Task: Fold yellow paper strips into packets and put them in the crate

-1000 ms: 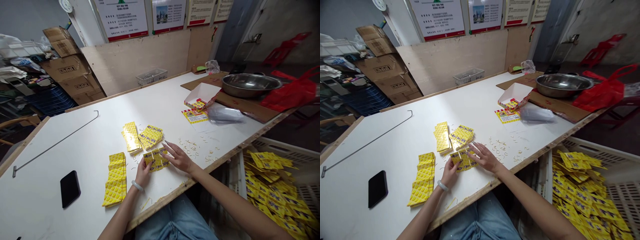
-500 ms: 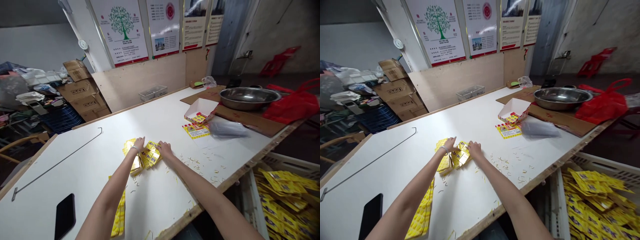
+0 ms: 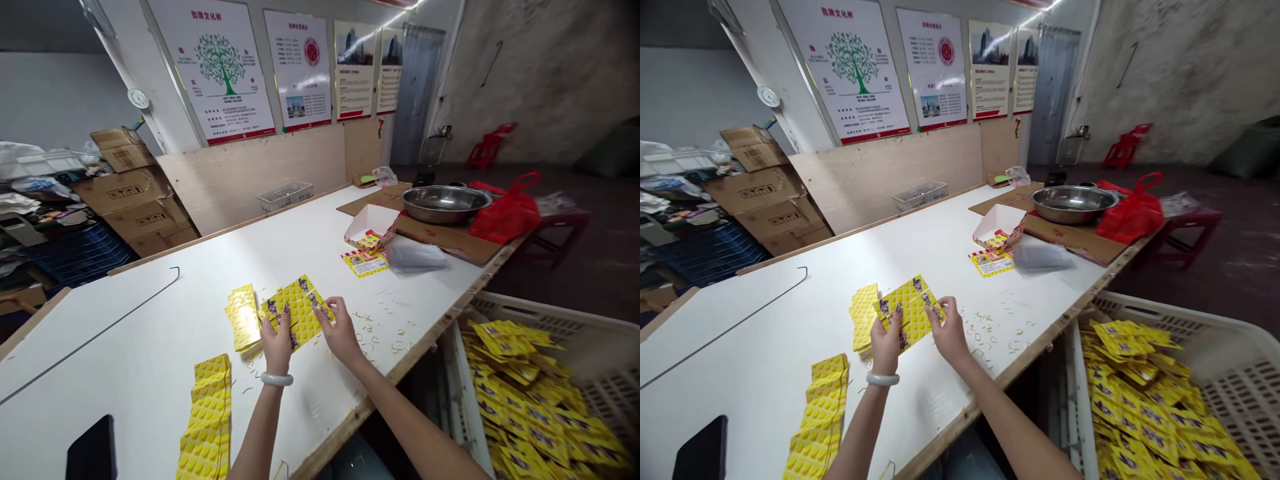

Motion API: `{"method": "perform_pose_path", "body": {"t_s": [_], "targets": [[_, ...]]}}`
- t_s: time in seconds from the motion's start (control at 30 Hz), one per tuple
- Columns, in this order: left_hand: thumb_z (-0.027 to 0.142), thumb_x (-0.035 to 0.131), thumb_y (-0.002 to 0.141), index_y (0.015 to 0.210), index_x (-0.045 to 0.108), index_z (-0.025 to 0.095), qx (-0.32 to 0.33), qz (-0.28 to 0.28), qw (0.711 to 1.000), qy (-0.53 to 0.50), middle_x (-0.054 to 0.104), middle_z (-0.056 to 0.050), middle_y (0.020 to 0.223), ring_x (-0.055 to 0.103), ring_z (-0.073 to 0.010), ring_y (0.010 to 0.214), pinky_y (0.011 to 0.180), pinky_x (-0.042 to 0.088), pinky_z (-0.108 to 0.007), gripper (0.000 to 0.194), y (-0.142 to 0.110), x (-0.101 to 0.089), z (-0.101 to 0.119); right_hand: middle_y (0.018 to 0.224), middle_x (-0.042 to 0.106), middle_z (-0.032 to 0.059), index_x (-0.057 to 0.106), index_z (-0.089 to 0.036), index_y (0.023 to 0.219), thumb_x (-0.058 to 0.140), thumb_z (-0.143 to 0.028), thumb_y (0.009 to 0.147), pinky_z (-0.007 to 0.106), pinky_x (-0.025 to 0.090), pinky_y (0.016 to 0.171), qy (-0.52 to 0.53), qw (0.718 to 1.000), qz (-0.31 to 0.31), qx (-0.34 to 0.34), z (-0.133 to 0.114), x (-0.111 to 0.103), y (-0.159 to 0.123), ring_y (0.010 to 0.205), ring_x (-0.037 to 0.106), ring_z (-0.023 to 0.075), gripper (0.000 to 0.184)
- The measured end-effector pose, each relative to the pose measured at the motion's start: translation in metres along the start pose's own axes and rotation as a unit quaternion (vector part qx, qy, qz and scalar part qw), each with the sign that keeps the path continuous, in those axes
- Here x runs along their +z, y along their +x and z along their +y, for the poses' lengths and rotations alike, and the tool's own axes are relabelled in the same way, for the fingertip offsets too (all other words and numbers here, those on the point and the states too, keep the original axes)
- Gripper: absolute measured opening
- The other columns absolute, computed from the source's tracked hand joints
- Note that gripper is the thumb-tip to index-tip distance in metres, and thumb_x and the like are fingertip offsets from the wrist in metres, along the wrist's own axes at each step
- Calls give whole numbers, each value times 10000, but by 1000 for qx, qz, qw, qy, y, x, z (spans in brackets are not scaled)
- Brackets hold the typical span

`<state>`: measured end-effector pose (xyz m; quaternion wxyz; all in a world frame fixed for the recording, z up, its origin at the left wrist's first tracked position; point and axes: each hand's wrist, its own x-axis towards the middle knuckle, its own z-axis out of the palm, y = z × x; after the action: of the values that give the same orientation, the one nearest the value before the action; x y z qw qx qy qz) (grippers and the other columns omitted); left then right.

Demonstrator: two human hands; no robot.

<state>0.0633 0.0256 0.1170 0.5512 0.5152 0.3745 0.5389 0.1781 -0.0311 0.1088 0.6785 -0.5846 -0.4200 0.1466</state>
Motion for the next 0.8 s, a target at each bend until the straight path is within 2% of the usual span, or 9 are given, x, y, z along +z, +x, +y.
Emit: {"method": "perform_pose_path", "body": {"t_s": [0.1, 0.13, 0.2, 0.3, 0.4, 0.5, 0.57, 0.63, 0.8], "targets": [[458, 638, 770, 1025, 599, 162, 55, -34, 995, 79, 678, -103, 1041, 636, -267, 980, 859, 521, -400, 393, -16, 6, 13, 917, 593, 34, 362, -204, 1202, 598, -484, 769, 275, 474, 585, -69, 996, 55, 16, -13, -21, -2, 612, 571, 135, 567], [456, 634, 774, 1025, 598, 159, 60, -58, 993, 84, 680, -102, 1032, 640, -267, 967, 845, 528, -397, 391, -21, 7, 18, 906, 598, 30, 379, -209, 1212, 590, -508, 772, 271, 470, 574, -77, 995, 57, 27, -17, -26, -1, 615, 575, 139, 571], [449, 626, 784, 1043, 587, 157, 52, -111, 990, 69, 677, -106, 1039, 642, -267, 965, 838, 534, -392, 393, -30, 9, 28, 816, 614, 16, 495, -203, 1094, 537, -553, 806, 259, 464, 557, -36, 997, 30, 54, -27, -30, 0, 632, 584, 152, 455], [443, 593, 816, 1105, 551, 152, 31, -174, 982, 66, 653, -131, 1089, 629, -275, 1006, 857, 527, -409, 412, -39, 9, 36, 743, 632, 13, 568, -187, 905, 482, -594, 830, 260, 479, 564, 115, 991, -18, 70, -37, -28, -4, 656, 599, 164, 423], [424, 611, 811, 1300, 406, 179, 141, -110, 972, 154, 524, -165, 1290, 512, -301, 1188, 971, 444, -472, 585, -45, 6, 41, 826, 656, 22, 589, -190, 938, 523, -552, 832, 287, 509, 653, 180, 982, -2, 53, -45, -26, -14, 739, 620, 179, 383], [395, 654, 783, 1396, 306, 247, 317, -32, 896, 310, 255, -128, 1496, 182, -324, 1388, 1120, 167, -553, 720, -55, 3, 49, 905, 663, 39, 597, -196, 974, 553, -486, 843, 319, 514, 753, 179, 982, 32, 39, -54, -26, -23, 832, 623, 197, 321], [388, 627, 804, 1401, 316, 272, 365, -77, 841, 391, 196, -84, 1523, 52, -322, 1408, 1124, 1, -579, 684, -62, 3, 54, 933, 664, 48, 584, -205, 1011, 550, -471, 851, 325, 524, 739, 203, 978, 36, 41, -61, -25, -27, 848, 625, 204, 312], [386, 598, 822, 1426, 260, 269, 370, -133, 819, 418, 181, -72, 1527, 36, -318, 1409, 1118, -37, -582, 702, -67, 4, 57, 938, 662, 48, 568, -220, 1037, 544, -468, 855, 315, 535, 688, 239, 969, 26, 50, -67, -23, -29, 844, 631, 205, 308], [356, 552, 851, 1457, 114, 278, 291, -211, 881, 309, 26, -41, 1550, 1, -283, 1414, 1144, 90, -518, 752, -71, 9, 53, 821, 655, 35, 546, -233, 1036, 508, -500, 865, 289, 528, 567, 275, 956, 19, 99, -73, -21, -32, 811, 641, 211, 319]]}}
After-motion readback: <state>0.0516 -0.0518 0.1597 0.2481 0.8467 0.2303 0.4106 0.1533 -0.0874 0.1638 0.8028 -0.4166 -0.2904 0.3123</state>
